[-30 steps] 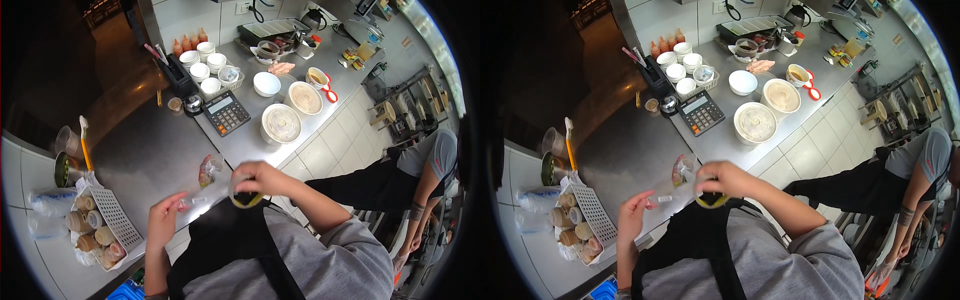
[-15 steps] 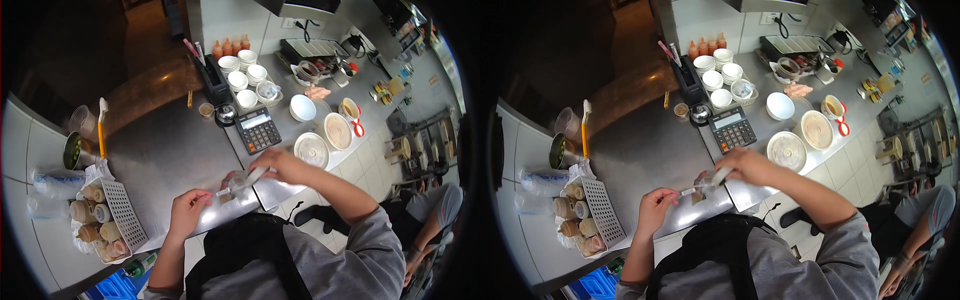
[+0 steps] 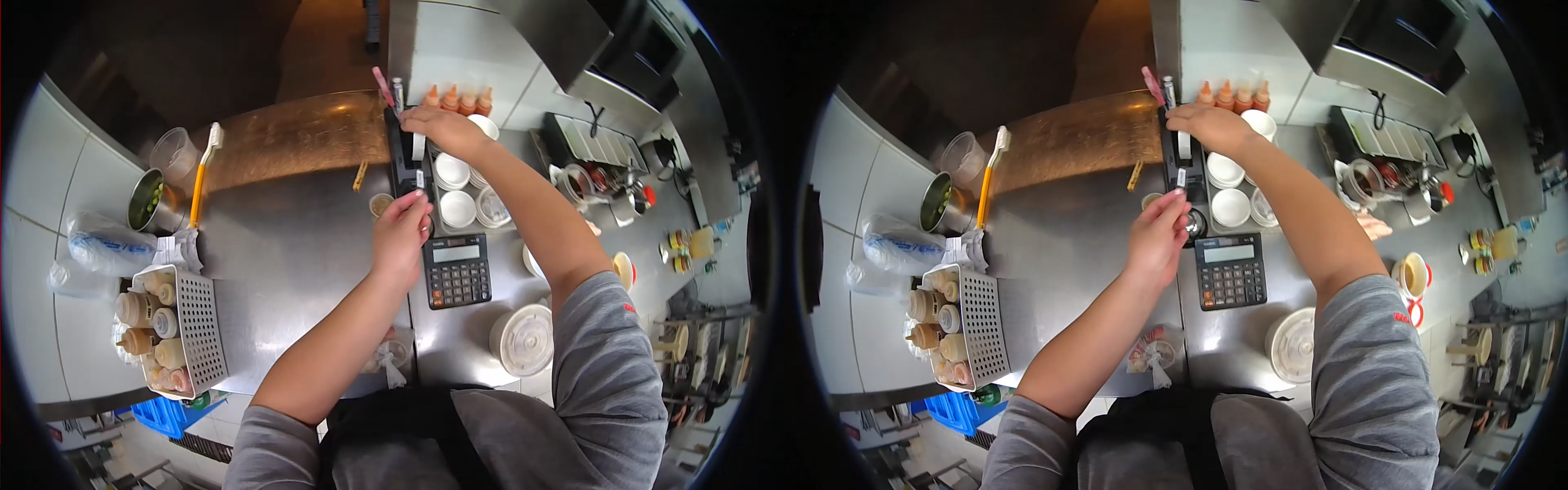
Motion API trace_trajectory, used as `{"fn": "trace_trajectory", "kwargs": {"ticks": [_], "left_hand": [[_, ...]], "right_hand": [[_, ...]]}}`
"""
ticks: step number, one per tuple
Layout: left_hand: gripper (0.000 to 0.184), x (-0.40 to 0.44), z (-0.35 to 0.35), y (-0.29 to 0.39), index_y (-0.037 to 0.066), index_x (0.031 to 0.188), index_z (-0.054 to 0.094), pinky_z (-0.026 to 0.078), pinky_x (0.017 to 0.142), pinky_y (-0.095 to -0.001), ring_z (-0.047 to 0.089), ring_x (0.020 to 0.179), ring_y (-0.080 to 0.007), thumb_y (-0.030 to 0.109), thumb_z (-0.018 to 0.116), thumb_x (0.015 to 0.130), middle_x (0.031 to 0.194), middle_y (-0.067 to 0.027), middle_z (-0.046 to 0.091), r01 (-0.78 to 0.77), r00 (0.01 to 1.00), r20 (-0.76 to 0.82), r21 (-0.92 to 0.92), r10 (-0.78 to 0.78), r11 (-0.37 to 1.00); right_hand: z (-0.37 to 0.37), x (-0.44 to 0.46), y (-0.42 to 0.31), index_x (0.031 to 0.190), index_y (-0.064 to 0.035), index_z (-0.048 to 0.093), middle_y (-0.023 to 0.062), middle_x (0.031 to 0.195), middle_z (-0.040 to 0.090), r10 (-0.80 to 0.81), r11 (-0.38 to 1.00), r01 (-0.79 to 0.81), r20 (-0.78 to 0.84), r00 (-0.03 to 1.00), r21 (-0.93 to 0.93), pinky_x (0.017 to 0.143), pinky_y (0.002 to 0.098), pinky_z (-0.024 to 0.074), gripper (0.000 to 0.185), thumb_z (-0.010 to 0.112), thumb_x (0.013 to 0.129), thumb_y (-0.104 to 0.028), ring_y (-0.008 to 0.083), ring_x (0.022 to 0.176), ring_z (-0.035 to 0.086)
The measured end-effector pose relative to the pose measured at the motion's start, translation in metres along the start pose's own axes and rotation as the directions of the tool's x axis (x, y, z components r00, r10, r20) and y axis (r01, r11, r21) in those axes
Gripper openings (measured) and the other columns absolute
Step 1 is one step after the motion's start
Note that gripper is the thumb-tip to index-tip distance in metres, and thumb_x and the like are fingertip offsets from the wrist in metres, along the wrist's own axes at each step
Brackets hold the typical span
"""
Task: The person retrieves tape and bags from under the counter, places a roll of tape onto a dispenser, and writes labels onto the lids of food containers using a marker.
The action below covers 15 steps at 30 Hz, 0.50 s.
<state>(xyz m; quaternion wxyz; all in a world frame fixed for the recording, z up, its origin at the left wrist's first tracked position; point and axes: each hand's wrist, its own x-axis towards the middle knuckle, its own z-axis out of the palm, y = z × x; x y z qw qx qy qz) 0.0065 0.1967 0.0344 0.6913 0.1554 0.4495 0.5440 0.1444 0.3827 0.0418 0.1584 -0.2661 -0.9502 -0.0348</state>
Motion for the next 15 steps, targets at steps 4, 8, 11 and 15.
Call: {"fn": "trace_trajectory", "kwargs": {"ticks": [4,8,11,15], "left_hand": [[0.021,0.02,0.023,0.005,0.006,0.107,0.059,0.042,0.059,-0.0163,0.052,0.069,-0.0028,0.016,0.065,0.09,0.088,0.0002,0.061,-0.069,0.995,-0.07,-0.017,0.068,0.997],[0.017,0.032,0.024,-0.004,0.006,0.105,0.058,0.043,0.059,-0.0158,0.052,0.069,-0.0033,0.014,0.063,0.09,0.089,-0.0005,0.061,-0.069,0.994,-0.085,-0.06,0.064,0.996],[0.018,0.041,0.027,-0.011,0.006,0.107,0.056,0.044,0.062,-0.016,0.053,0.071,-0.004,0.012,0.061,0.091,0.09,-0.0013,0.061,-0.063,0.993,-0.103,-0.084,0.054,0.995],[0.02,0.048,0.034,-0.01,0.005,0.11,0.054,0.044,0.063,-0.0164,0.053,0.073,-0.0048,0.012,0.061,0.091,0.091,-0.0018,0.06,-0.1,0.989,-0.116,-0.109,0.087,0.989]], "right_hand": [[0.007,0.01,0.017,0.115,-0.0079,0.056,0.0072,0.12,0.057,0.11,0.978,-0.125,0.096,0.989,0.165,0.093,0.0329,0.045,0.028,0.045,0.09,-0.006,0.0283,0.109,0.057],[0.039,0.004,0.033,0.115,-0.0086,0.056,0.0059,0.122,0.057,-0.027,0.995,0.025,0.015,1.0,0.1,0.093,0.0344,0.0458,0.029,0.046,0.088,-0.005,0.026,0.113,0.054],[0.034,0.014,0.03,0.114,-0.0078,0.053,0.0066,0.115,0.055,0.038,0.999,-0.038,0.035,0.999,0.004,0.092,0.0341,0.0457,0.03,0.048,0.084,-0.005,0.0229,0.107,0.054],[0.038,0.023,0.028,0.104,-0.008,0.049,0.0064,0.105,0.048,0.036,0.97,-0.025,0.041,0.998,-0.243,0.084,0.037,0.0459,0.022,0.05,0.082,-0.005,0.0235,0.102,0.053]]}}
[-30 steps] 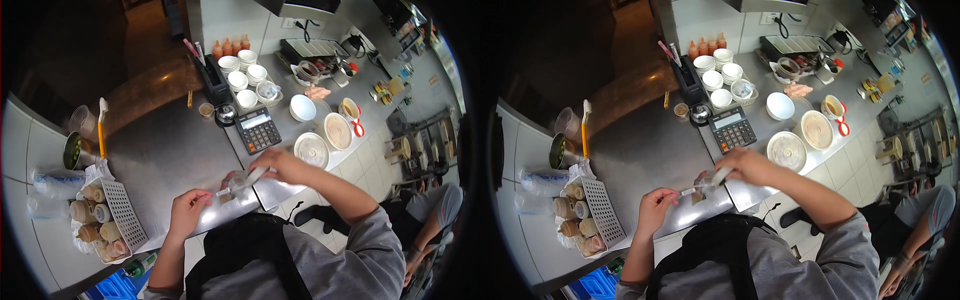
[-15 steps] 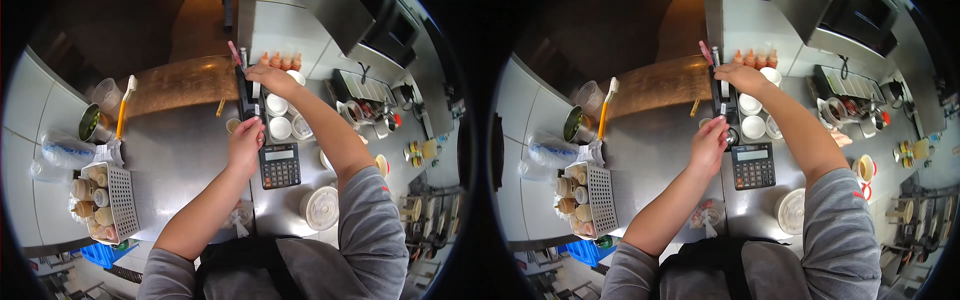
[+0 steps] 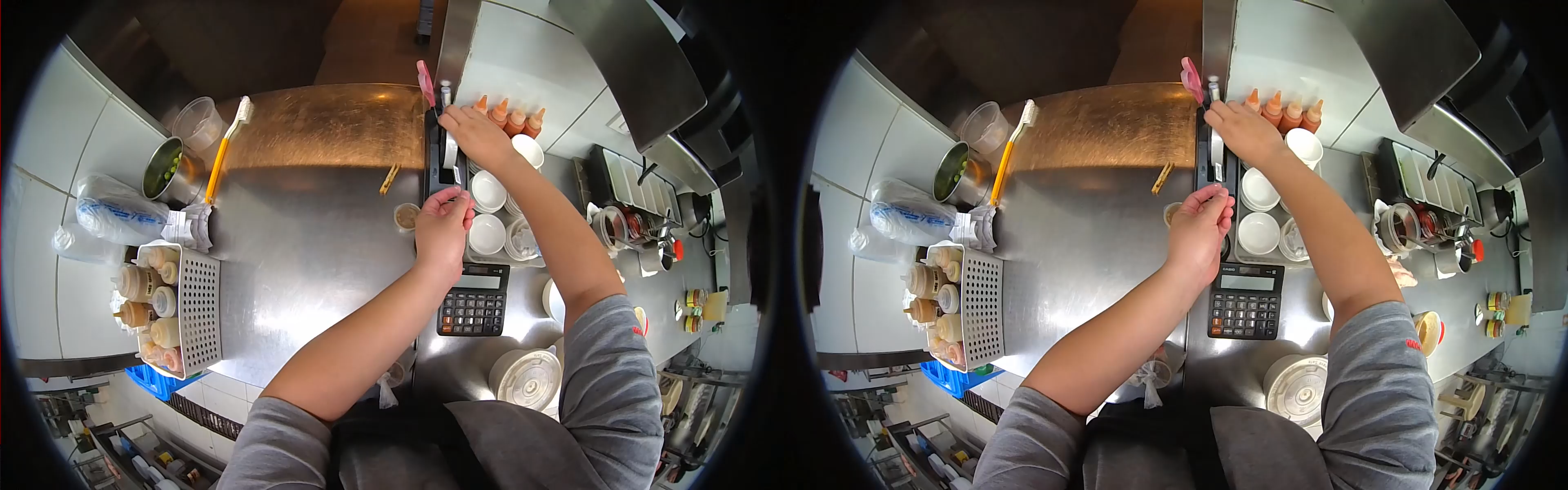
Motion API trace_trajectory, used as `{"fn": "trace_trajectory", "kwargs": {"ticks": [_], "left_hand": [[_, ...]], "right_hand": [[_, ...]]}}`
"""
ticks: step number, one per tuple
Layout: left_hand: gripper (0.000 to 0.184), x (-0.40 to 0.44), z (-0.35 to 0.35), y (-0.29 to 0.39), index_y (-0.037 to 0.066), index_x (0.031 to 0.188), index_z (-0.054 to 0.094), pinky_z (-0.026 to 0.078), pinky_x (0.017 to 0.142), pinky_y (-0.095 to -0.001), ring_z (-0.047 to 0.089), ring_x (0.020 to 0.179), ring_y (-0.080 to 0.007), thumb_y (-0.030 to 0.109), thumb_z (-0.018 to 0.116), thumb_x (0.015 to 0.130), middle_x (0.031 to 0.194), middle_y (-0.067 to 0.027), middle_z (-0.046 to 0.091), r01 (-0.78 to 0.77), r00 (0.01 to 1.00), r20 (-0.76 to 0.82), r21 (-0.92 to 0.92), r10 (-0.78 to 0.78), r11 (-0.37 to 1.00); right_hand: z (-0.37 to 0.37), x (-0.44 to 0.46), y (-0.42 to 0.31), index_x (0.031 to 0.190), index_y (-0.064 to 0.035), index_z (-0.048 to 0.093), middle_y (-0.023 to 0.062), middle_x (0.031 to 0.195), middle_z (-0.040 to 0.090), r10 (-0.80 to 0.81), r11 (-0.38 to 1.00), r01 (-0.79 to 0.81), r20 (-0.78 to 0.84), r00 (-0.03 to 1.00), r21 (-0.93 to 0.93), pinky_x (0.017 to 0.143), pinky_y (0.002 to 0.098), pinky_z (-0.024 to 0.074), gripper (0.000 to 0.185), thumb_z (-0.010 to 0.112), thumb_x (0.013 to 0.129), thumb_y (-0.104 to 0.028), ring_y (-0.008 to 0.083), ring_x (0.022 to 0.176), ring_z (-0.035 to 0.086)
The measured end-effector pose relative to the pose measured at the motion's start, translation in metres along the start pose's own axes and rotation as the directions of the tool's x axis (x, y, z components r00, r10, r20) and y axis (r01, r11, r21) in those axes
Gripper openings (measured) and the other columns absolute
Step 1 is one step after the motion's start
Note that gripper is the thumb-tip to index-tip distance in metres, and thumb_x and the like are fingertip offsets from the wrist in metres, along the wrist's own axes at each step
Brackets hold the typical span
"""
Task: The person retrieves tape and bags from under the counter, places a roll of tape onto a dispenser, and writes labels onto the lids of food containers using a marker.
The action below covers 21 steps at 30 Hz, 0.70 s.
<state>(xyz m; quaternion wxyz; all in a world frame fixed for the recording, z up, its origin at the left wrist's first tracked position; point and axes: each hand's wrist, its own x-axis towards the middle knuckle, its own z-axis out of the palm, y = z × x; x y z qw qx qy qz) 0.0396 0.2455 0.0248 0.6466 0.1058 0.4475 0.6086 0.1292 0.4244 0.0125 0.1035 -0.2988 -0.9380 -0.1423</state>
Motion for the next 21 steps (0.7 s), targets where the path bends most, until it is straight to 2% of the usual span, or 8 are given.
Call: {"fn": "trace_trajectory", "kwargs": {"ticks": [4,6,10,12,13,15,19,21], "left_hand": [[0.022,0.004,0.001,-0.001,0.004,0.111,0.053,0.045,0.065,-0.0173,0.054,0.075,-0.0057,0.013,0.061,0.092,0.091,-0.0021,0.06,0.009,1.0,-0.019,-0.003,-0.009,1.0],[0.022,0.003,0.003,-0.001,0.004,0.111,0.053,0.045,0.066,-0.0175,0.054,0.075,-0.0059,0.013,0.061,0.092,0.091,-0.0021,0.06,-0.001,1.0,-0.019,-0.014,0.001,1.0],[0.022,-0.002,0.003,-0.001,0.004,0.11,0.052,0.046,0.067,-0.0179,0.054,0.076,-0.0065,0.012,0.06,0.092,0.091,-0.0025,0.06,0.014,0.999,-0.034,-0.036,-0.015,0.999],[0.021,-0.005,-0.001,-0.004,0.004,0.11,0.052,0.046,0.067,-0.0179,0.054,0.076,-0.0066,0.012,0.06,0.092,0.091,-0.0025,0.06,0.021,0.999,-0.036,-0.046,-0.023,0.999],[0.021,-0.008,-0.002,-0.005,0.004,0.11,0.052,0.046,0.067,-0.018,0.054,0.076,-0.0066,0.012,0.059,0.093,0.091,-0.0026,0.06,0.026,0.999,-0.043,-0.038,-0.027,0.999],[0.02,-0.014,-0.007,-0.012,0.004,0.11,0.052,0.046,0.068,-0.0182,0.054,0.076,-0.0066,0.012,0.059,0.093,0.091,-0.0026,0.06,0.031,0.998,-0.052,-0.036,-0.033,0.999],[0.019,-0.032,-0.024,-0.03,0.004,0.108,0.051,0.046,0.068,-0.0182,0.055,0.076,-0.0065,0.012,0.059,0.093,0.091,-0.0032,0.061,0.049,0.998,-0.032,-0.047,-0.051,0.998],[0.018,-0.041,-0.032,-0.035,0.005,0.107,0.052,0.046,0.069,-0.018,0.055,0.076,-0.0063,0.012,0.06,0.093,0.091,-0.0032,0.061,0.03,0.998,-0.044,-0.063,-0.032,0.998]], "right_hand": [[-0.001,0.004,-0.004,0.104,-0.0082,0.049,0.0072,0.104,0.049,0.013,1.0,-0.013,-0.019,1.0,0.004,0.084,0.037,0.046,0.022,0.051,0.082,-0.006,0.0237,0.101,0.055],[-0.002,0.005,-0.008,0.104,-0.008,0.049,0.0082,0.102,0.049,0.036,0.997,-0.033,0.052,0.998,-0.064,0.084,0.0371,0.0462,0.022,0.053,0.082,-0.007,0.0234,0.098,0.057],[0.004,-0.002,-0.012,0.106,-0.0076,0.049,0.009,0.102,0.05,0.054,0.997,-0.053,0.027,0.998,-0.051,0.082,0.0372,0.0471,0.022,0.053,0.084,-0.008,0.0227,0.095,0.058],[0.003,-0.008,-0.007,0.12,-0.0076,0.047,0.01,0.107,0.052,0.019,0.998,-0.014,0.084,0.996,-0.055,0.084,0.0382,0.0479,0.037,0.051,0.084,-0.004,0.025,0.099,0.057],[0.004,-0.01,-0.005,0.12,-0.0076,0.047,0.01,0.107,0.052,0.019,0.998,-0.014,0.085,0.996,-0.056,0.084,0.0382,0.0479,0.037,0.051,0.084,-0.004,0.025,0.099,0.057],[0.005,-0.013,0.001,0.134,-0.0087,0.042,0.0101,0.117,0.054,0.137,0.979,-0.157,0.148,0.979,0.13,0.09,0.0376,0.0468,0.051,0.048,0.084,0.0,0.0275,0.105,0.056],[0.005,-0.021,0.014,0.135,-0.0073,0.045,0.0101,0.121,0.055,0.144,0.942,-0.18,0.144,0.979,0.282,0.095,0.0364,0.0447,0.054,0.047,0.083,0.006,0.0289,0.111,0.055],[0.003,-0.024,0.019,0.128,-0.0031,0.051,0.0155,0.119,0.057,0.093,0.92,-0.13,0.116,0.989,0.37,0.096,0.0365,0.0439,0.054,0.047,0.076,0.011,0.0317,0.111,0.055]]}}
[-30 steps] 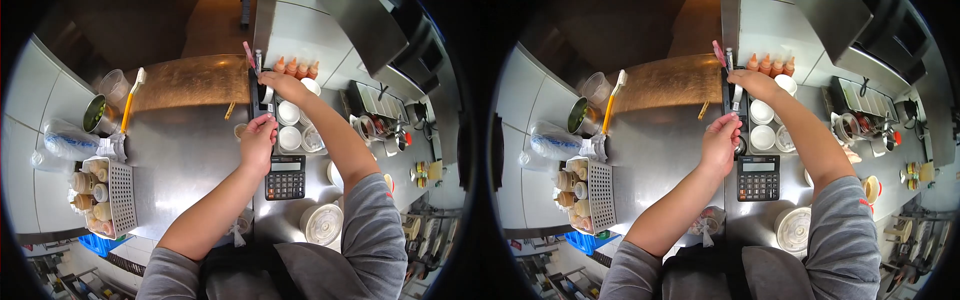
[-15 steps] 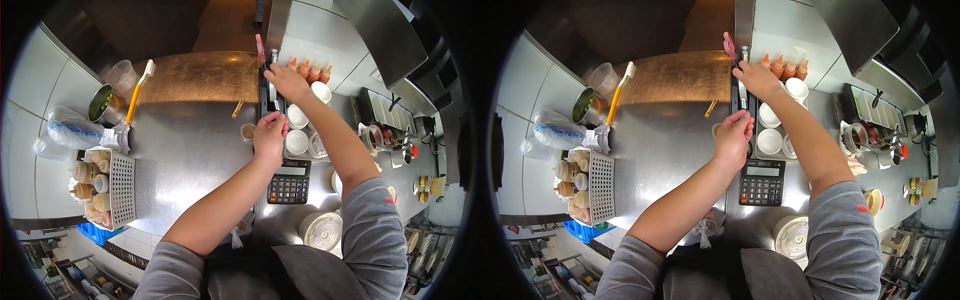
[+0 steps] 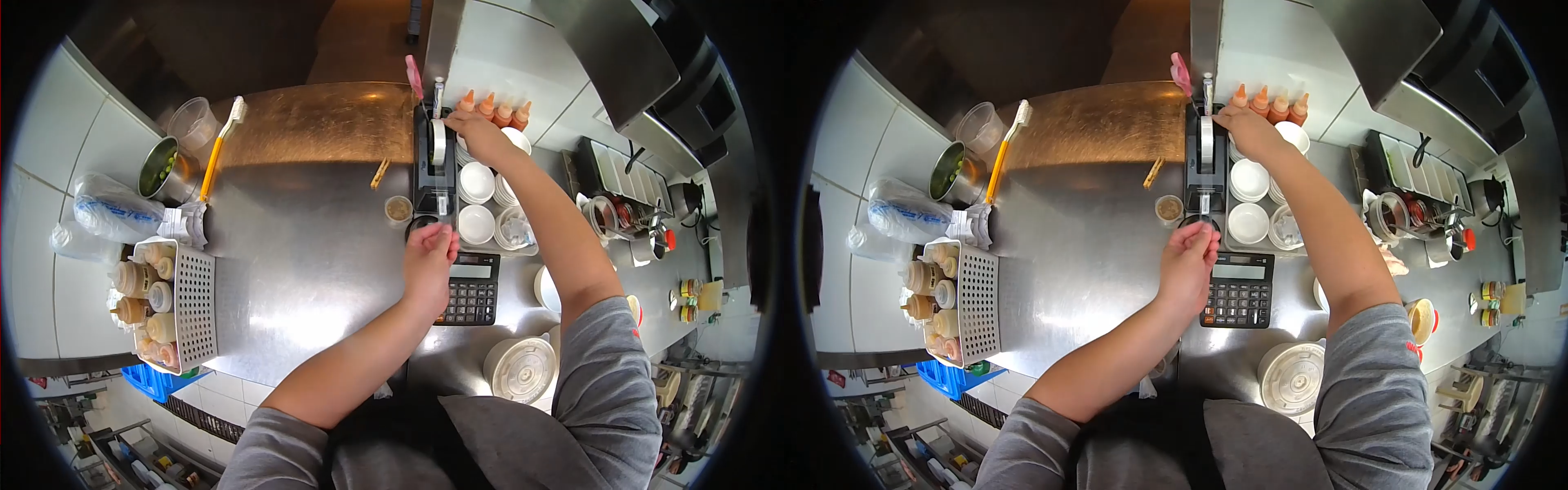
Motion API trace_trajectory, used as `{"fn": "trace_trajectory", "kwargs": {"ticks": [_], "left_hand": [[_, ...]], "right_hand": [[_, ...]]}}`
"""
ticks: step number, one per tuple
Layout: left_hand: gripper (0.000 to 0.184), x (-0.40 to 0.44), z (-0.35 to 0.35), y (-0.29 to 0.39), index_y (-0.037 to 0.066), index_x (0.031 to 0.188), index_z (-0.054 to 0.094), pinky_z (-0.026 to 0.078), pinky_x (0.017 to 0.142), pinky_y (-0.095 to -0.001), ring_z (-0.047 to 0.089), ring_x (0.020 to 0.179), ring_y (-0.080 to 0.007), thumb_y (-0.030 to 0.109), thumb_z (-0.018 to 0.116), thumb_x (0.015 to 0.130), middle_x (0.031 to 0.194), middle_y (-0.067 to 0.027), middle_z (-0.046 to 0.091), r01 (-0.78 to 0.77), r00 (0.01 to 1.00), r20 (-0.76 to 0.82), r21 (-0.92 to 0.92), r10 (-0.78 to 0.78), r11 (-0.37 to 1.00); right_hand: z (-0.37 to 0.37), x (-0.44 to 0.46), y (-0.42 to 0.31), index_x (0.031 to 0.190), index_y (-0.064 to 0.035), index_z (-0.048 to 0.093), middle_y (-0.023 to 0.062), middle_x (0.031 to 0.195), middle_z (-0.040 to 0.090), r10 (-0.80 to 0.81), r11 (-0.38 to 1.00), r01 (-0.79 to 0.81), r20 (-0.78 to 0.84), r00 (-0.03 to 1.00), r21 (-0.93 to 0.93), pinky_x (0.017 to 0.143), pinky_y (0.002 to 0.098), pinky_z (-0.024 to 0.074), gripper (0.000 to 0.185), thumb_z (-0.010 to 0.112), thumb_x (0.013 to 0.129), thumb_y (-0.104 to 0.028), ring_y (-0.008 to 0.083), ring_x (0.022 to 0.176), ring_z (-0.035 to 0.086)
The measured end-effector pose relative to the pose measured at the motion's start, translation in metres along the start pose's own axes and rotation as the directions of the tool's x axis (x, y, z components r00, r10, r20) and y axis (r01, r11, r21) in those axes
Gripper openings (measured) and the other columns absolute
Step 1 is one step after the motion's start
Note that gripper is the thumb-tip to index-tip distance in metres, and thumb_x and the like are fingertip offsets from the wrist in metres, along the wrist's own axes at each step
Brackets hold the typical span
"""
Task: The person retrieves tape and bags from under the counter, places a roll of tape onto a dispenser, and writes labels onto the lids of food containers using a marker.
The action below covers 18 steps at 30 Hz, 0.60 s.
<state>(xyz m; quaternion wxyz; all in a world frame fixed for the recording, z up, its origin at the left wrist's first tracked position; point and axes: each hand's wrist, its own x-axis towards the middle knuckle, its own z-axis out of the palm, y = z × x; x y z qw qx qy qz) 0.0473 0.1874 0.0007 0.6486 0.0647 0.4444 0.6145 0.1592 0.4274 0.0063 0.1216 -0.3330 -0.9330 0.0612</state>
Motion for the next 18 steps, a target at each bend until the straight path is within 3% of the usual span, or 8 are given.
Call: {"fn": "trace_trajectory", "kwargs": {"ticks": [4,8,9,10,12,13,16,18], "left_hand": [[0.013,-0.015,-0.013,-0.004,0.007,0.103,0.053,0.047,0.069,-0.0175,0.055,0.075,-0.0059,0.011,0.06,0.092,0.089,-0.0031,0.061,0.045,0.999,-0.013,-0.031,-0.046,0.999],[0.011,-0.026,-0.021,-0.005,0.008,0.102,0.055,0.048,0.069,-0.0169,0.056,0.075,-0.0054,0.011,0.06,0.092,0.089,-0.0023,0.062,0.041,0.999,0.012,-0.042,-0.041,0.998],[0.011,-0.028,-0.022,-0.006,0.008,0.102,0.055,0.048,0.069,-0.0169,0.056,0.075,-0.0054,0.011,0.06,0.092,0.089,-0.0023,0.062,0.046,0.999,0.012,-0.038,-0.045,0.998],[0.012,-0.03,-0.023,-0.006,0.008,0.102,0.055,0.048,0.069,-0.017,0.056,0.076,-0.0056,0.011,0.06,0.092,0.09,-0.0022,0.062,0.057,0.998,0.014,-0.044,-0.057,0.997],[0.013,-0.035,-0.025,-0.007,0.009,0.103,0.055,0.048,0.07,-0.017,0.057,0.076,-0.0057,0.011,0.061,0.092,0.09,-0.0022,0.062,0.072,0.997,0.017,-0.048,-0.071,0.996],[0.014,-0.039,-0.026,-0.008,0.009,0.104,0.055,0.048,0.07,-0.0172,0.057,0.076,-0.0059,0.011,0.061,0.092,0.09,-0.0021,0.062,0.072,0.997,0.032,-0.05,-0.071,0.996],[0.015,-0.045,-0.027,-0.013,0.009,0.105,0.055,0.048,0.071,-0.0176,0.057,0.077,-0.0063,0.012,0.061,0.092,0.091,-0.0021,0.062,0.072,0.997,0.031,-0.041,-0.071,0.997],[0.015,-0.046,-0.031,-0.016,0.009,0.105,0.055,0.048,0.071,-0.0179,0.057,0.077,-0.0065,0.012,0.061,0.092,0.091,-0.0022,0.062,0.071,0.997,0.018,-0.027,-0.07,0.997]], "right_hand": [[0.001,-0.002,-0.006,0.12,-0.0013,0.057,0.0189,0.116,0.058,0.246,0.959,-0.219,-0.145,0.958,0.181,0.092,0.0379,0.0444,0.036,0.048,0.085,0.004,0.0342,0.106,0.057],[-0.016,-0.005,-0.017,0.118,-0.0007,0.056,0.018,0.11,0.062,0.251,0.936,-0.203,-0.142,0.958,0.286,0.09,0.0362,0.0447,0.028,0.05,0.09,-0.002,0.0327,0.103,0.058],[-0.012,-0.007,-0.014,0.103,0.0018,0.062,0.0157,0.089,0.067,0.201,0.967,-0.151,-0.246,0.948,0.206,0.078,0.0351,0.0498,0.019,0.054,0.091,-0.011,0.028,0.082,0.065],[-0.021,-0.008,-0.024,0.103,0.0018,0.062,0.0157,0.089,0.067,0.207,0.966,-0.157,-0.246,0.947,0.208,0.078,0.0351,0.0498,0.019,0.054,0.091,-0.011,0.028,0.082,0.065],[-0.041,-0.015,-0.047,0.081,0.0021,0.066,0.0104,0.065,0.064,0.561,0.762,-0.605,0.23,0.795,0.232,0.058,0.0326,0.0511,0.03,0.057,0.091,-0.025,0.0201,0.057,0.063],[-0.045,-0.026,-0.059,0.067,-0.0001,0.065,0.0059,0.053,0.058,0.532,0.683,-0.631,0.342,0.775,0.367,0.043,0.0294,0.0459,0.045,0.058,0.09,-0.038,0.0128,0.043,0.056],[-0.049,-0.05,-0.102,0.069,0.0019,0.067,0.007,0.05,0.057,0.456,0.59,-0.713,0.572,0.682,0.379,0.042,0.0264,0.0431,0.052,0.058,0.089,-0.045,0.0142,0.042,0.055],[-0.026,-0.06,-0.107,0.068,0.0013,0.068,0.0071,0.05,0.057,0.454,0.537,-0.718,0.565,0.689,0.443,0.043,0.0271,0.043,0.049,0.061,0.088,-0.043,0.0147,0.042,0.054]]}}
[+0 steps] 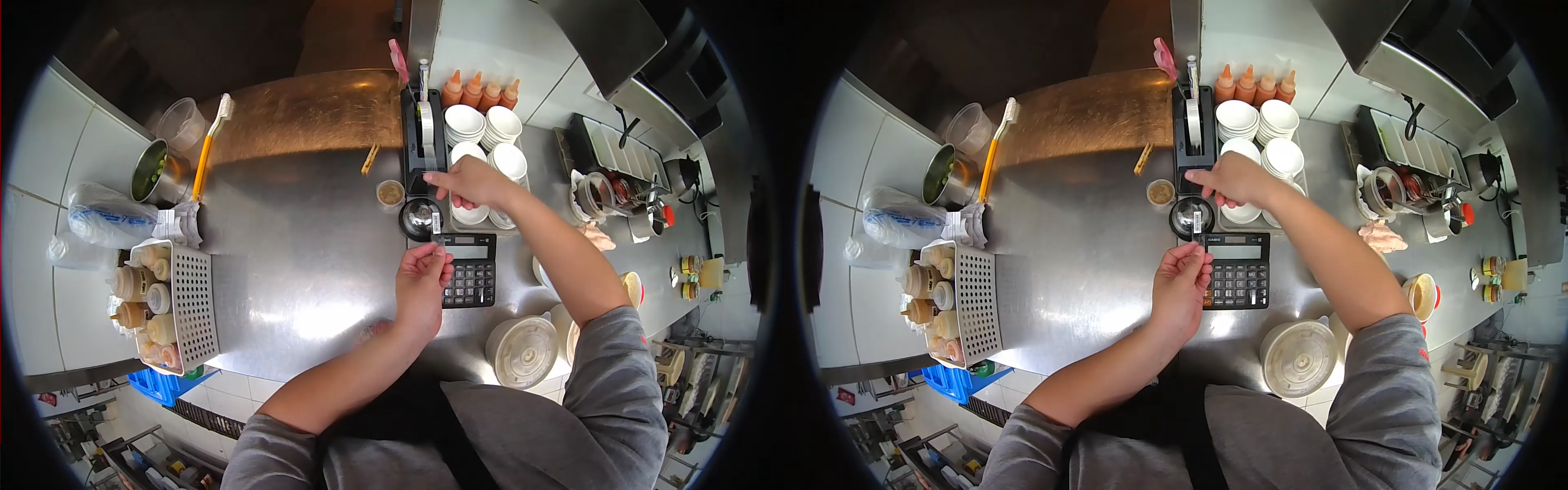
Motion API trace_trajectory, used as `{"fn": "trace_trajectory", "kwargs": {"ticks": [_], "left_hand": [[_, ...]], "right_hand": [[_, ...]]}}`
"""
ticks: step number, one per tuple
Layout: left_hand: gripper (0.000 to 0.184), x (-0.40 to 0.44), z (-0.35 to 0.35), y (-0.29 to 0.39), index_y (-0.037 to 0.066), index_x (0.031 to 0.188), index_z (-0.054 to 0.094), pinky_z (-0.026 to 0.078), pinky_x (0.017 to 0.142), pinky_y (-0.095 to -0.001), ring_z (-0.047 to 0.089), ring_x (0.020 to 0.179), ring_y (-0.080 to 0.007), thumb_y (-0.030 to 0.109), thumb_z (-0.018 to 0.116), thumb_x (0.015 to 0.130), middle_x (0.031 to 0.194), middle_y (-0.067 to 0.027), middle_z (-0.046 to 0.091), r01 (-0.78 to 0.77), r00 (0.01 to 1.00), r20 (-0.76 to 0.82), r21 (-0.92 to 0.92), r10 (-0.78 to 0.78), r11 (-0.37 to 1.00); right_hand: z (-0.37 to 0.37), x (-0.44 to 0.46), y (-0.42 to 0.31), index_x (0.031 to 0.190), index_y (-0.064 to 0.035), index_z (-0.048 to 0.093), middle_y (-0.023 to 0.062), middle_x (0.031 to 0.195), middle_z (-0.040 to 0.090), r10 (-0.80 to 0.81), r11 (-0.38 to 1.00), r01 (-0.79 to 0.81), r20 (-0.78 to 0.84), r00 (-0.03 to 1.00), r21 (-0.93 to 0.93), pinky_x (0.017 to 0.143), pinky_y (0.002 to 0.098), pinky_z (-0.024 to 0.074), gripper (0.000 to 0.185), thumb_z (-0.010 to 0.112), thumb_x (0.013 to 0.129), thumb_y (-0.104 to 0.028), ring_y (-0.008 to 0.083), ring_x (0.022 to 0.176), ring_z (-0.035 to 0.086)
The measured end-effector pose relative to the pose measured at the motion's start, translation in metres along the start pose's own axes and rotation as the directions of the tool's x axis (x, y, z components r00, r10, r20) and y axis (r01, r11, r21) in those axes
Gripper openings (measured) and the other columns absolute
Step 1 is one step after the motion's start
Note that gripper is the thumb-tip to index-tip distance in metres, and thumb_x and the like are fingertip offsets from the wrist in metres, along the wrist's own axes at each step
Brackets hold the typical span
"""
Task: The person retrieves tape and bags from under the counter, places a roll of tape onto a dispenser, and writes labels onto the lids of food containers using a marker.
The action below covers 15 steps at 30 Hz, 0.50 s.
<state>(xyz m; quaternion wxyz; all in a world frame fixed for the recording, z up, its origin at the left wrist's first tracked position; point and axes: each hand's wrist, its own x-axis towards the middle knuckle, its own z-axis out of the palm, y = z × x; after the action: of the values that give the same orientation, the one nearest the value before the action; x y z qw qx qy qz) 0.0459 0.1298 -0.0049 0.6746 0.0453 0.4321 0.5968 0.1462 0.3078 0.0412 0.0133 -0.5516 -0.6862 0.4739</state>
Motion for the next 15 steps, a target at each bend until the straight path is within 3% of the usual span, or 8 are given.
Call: {"fn": "trace_trajectory", "kwargs": {"ticks": [2,4,6,8,10,12,14,15], "left_hand": [[0.016,0.003,-0.002,-0.003,0.009,0.106,0.054,0.048,0.072,-0.0182,0.057,0.078,-0.0066,0.011,0.061,0.092,0.092,-0.0024,0.062,0.003,1.0,-0.013,0.011,-0.003,1.0],[0.016,0.008,-0.002,-0.004,0.008,0.106,0.054,0.047,0.071,-0.0181,0.056,0.078,-0.0066,0.011,0.061,0.092,0.091,-0.0025,0.061,-0.015,0.999,-0.033,0.01,0.015,1.0],[0.016,0.014,0.0,-0.002,0.008,0.106,0.054,0.047,0.071,-0.0181,0.056,0.078,-0.0066,0.011,0.06,0.092,0.091,-0.0027,0.061,-0.034,0.998,-0.053,0.009,0.034,0.999],[0.015,0.019,0.002,0.004,0.006,0.105,0.053,0.046,0.069,-0.018,0.055,0.076,-0.0067,0.011,0.06,0.092,0.089,-0.0029,0.06,-0.014,1.0,-0.023,0.063,0.015,0.998],[0.016,0.016,0.007,0.012,0.005,0.105,0.053,0.045,0.067,-0.0183,0.054,0.075,-0.0068,0.012,0.06,0.092,0.088,-0.003,0.06,-0.008,1.0,-0.016,0.084,0.01,0.996],[0.015,0.014,0.007,0.018,0.004,0.104,0.053,0.045,0.067,-0.0185,0.053,0.075,-0.0067,0.011,0.06,0.092,0.088,-0.0032,0.06,-0.031,0.999,0.036,0.123,0.026,0.992],[0.014,0.002,-0.004,0.027,0.004,0.103,0.055,0.044,0.066,-0.0183,0.053,0.074,-0.0068,0.012,0.06,0.092,0.089,-0.0035,0.06,-0.024,0.998,0.064,0.094,0.018,0.995],[0.013,-0.005,-0.014,0.035,0.004,0.103,0.056,0.044,0.066,-0.0184,0.053,0.074,-0.0069,0.011,0.06,0.092,0.089,-0.0036,0.06,-0.056,0.992,0.119,0.125,0.041,0.991]], "right_hand": [[0.013,0.008,0.013,0.068,0.0007,0.068,0.0073,0.051,0.057,-0.006,0.997,0.007,-0.014,1.0,0.082,0.045,0.0278,0.043,0.047,0.063,0.086,-0.042,0.0151,0.042,0.054],[0.025,0.01,0.015,0.065,-0.0017,0.068,0.0071,0.049,0.056,-0.055,0.999,0.053,-0.204,0.978,-0.014,0.049,0.0288,0.0432,0.043,0.067,0.083,-0.04,0.0155,0.044,0.053],[0.031,0.012,0.021,0.061,-0.0034,0.069,0.0089,0.052,0.06,-0.056,0.998,0.057,-0.247,0.967,-0.003,0.057,0.0307,0.0476,0.036,0.068,0.08,-0.034,0.019,0.051,0.059],[0.038,0.025,0.034,0.061,-0.0032,0.07,0.0114,0.058,0.064,-0.172,0.982,0.127,-0.394,0.903,-0.137,0.062,0.0328,0.0503,0.029,0.067,0.077,-0.027,0.0228,0.057,0.063],[0.035,0.021,0.035,0.061,-0.0036,0.071,0.0132,0.062,0.066,-0.12,0.983,0.056,-0.383,0.916,-0.174,0.067,0.0338,0.0519,0.023,0.066,0.073,-0.022,0.0256,0.062,0.065],[0.031,0.012,0.031,0.064,-0.0022,0.071,0.0088,0.057,0.064,-0.137,0.986,0.163,-0.455,0.88,0.018,0.054,0.0323,0.0451,0.026,0.068,0.077,-0.024,0.0169,0.052,0.056],[0.023,-0.011,0.012,0.069,-0.0042,0.072,-0.0029,0.048,0.047,-0.069,0.981,0.145,-0.478,0.876,0.125,0.042,0.0275,0.0277,0.029,0.069,0.083,-0.03,0.0079,0.044,0.035],[0.025,-0.03,0.001,0.069,-0.0048,0.069,-0.0042,0.049,0.043,-0.036,0.918,0.205,-0.442,0.896,0.339,0.042,0.0263,0.0263,0.03,0.068,0.085,-0.031,0.0068,0.044,0.033]]}}
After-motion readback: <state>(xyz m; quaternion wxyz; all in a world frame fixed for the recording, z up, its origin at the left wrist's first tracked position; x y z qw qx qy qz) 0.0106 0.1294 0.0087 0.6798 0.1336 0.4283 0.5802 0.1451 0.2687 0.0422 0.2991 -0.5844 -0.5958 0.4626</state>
